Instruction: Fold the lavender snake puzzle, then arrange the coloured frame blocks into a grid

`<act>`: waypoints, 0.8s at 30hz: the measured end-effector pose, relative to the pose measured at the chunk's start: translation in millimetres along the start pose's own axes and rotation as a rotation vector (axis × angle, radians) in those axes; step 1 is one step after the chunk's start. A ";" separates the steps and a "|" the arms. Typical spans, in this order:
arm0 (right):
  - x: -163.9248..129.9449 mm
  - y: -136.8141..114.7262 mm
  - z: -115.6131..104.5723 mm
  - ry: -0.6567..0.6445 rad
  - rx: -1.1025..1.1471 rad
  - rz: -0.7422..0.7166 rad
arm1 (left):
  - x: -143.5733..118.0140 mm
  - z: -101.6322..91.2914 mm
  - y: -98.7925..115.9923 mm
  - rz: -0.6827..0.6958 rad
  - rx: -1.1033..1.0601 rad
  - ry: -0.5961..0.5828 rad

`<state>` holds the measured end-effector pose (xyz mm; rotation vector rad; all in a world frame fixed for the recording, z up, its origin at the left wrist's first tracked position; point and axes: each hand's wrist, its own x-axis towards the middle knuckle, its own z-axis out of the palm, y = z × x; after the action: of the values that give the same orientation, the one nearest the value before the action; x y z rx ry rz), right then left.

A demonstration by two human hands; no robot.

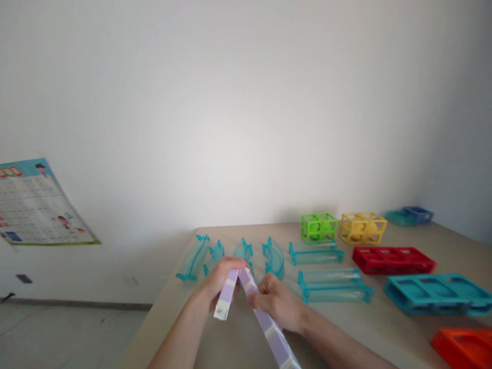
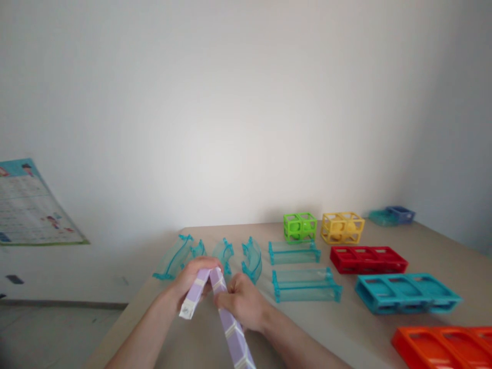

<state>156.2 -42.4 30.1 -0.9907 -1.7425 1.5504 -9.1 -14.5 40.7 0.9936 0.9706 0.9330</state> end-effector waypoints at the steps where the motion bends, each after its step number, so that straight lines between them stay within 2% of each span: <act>1: -0.2 0.3 0.2 -0.020 -0.001 0.033 | 0.9 -2.6 -1.6 0.010 0.030 -0.010; 9: -4.1 -3.8 -0.5 -0.181 -0.053 0.229 | -1.4 -8.3 -6.4 -0.108 0.173 -0.080; 13: -6.8 -8.5 -1.6 -0.192 -0.136 0.265 | -2.5 -6.9 -5.8 -0.153 0.255 -0.091; 18: -2.8 -6.0 1.9 -0.181 -0.099 0.221 | -2.6 -7.0 -1.9 0.011 0.264 -0.023; 24: 3.2 1.3 9.4 -0.154 0.239 0.081 | -8.8 1.9 4.9 0.146 0.191 0.018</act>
<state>146.9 -44.7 27.3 -0.8507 -1.5853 1.8802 -10.8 -21.9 47.6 1.2321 1.0260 0.9844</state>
